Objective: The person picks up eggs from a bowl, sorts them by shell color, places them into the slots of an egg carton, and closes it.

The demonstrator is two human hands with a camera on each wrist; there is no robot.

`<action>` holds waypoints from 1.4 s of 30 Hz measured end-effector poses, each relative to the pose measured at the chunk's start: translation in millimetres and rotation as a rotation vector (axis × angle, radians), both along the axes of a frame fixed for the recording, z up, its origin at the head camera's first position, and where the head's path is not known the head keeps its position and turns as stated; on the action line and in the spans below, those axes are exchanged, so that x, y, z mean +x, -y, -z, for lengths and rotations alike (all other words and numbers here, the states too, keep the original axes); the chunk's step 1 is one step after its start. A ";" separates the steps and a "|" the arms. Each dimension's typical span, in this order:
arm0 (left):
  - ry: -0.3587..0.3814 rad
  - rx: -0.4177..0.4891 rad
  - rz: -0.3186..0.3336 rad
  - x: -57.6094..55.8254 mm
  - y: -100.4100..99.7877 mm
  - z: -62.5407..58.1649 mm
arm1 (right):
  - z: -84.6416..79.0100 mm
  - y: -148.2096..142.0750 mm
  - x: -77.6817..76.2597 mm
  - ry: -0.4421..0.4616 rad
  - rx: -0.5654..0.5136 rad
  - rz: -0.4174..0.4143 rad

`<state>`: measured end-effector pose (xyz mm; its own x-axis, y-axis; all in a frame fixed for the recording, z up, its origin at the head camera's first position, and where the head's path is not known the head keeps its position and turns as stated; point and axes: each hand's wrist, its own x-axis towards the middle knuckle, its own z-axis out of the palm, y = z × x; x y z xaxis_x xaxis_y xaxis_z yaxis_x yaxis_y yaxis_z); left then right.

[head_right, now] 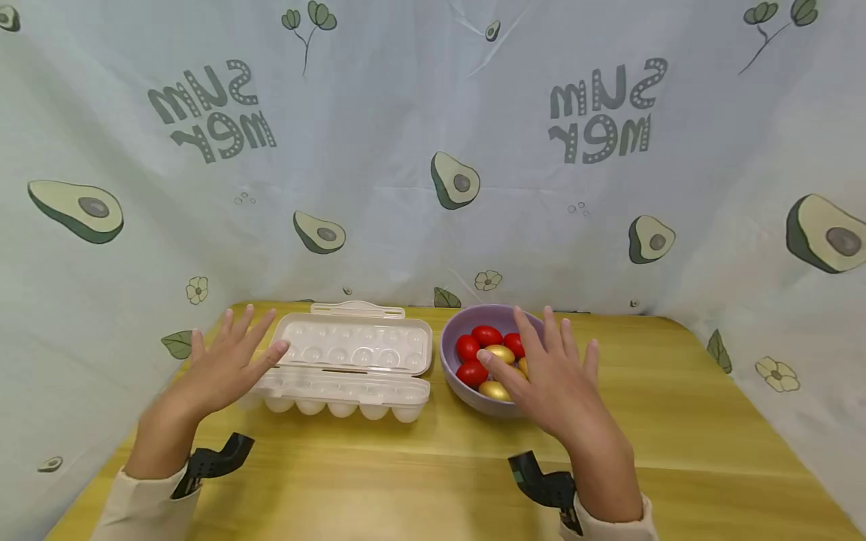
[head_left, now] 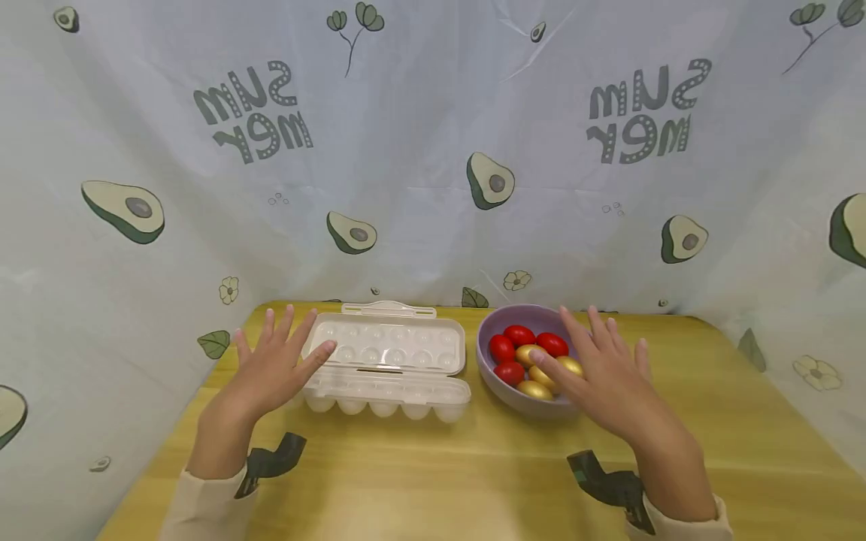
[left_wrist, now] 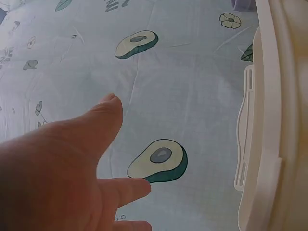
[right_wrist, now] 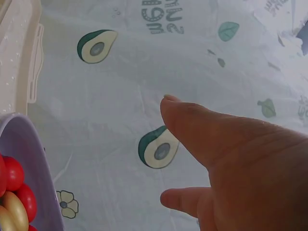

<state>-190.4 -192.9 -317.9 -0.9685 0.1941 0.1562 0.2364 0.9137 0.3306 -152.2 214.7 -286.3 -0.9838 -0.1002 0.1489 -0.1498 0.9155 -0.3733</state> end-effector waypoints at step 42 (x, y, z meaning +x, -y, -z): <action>-0.090 1.095 0.071 -25.0 27.9 118.2 | 56.0 -12.3 -62.2 -0.096 -0.410 -0.066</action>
<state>-215.4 -220.8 -436.1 -0.9371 -0.0380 0.3470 0.3404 0.1200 0.9326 -214.4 227.0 -342.3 -0.9569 -0.0757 0.2803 -0.2548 0.6817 -0.6858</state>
